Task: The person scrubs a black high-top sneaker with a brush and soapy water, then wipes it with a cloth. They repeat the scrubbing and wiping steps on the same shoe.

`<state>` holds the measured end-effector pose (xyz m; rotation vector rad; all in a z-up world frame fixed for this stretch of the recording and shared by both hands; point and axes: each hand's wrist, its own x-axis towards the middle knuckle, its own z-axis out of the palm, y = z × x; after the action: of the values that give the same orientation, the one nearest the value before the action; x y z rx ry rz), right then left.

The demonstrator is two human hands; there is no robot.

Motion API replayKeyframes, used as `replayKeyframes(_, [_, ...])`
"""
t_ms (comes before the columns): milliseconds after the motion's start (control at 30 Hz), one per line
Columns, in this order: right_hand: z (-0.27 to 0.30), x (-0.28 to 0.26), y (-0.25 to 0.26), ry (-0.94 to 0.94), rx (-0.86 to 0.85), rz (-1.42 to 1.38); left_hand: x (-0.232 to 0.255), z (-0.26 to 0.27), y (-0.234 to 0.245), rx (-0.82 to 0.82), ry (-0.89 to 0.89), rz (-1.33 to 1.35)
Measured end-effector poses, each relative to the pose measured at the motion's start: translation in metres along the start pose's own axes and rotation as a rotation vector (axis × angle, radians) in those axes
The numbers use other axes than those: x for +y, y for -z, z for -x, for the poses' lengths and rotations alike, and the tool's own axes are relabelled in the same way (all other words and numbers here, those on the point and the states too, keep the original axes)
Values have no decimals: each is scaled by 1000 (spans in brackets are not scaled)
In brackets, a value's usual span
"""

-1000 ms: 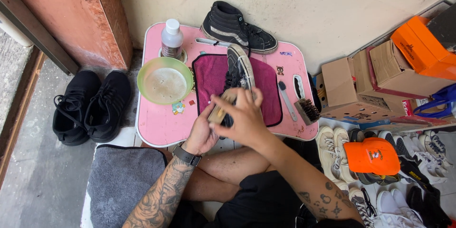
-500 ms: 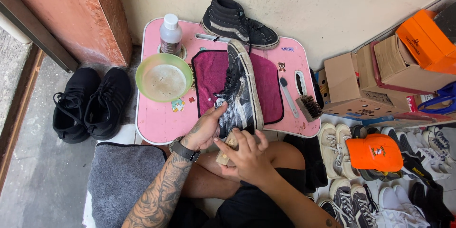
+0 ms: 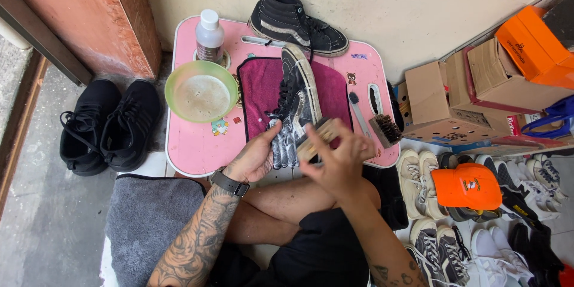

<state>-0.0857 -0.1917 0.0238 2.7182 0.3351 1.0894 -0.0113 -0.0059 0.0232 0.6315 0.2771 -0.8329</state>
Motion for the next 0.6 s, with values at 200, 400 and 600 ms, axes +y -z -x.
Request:
replayKeyframes(200, [34,-52,5,217,-111,-258,-19,-13,24,30,66,22])
replayKeyframes(400, [-9,22,9,155,-68,-63,-4,-14,11,17,-67,-115])
replayKeyframes(600, [32,-24,9,327,-191,-249,-4,-15,7,26,-76,-113])
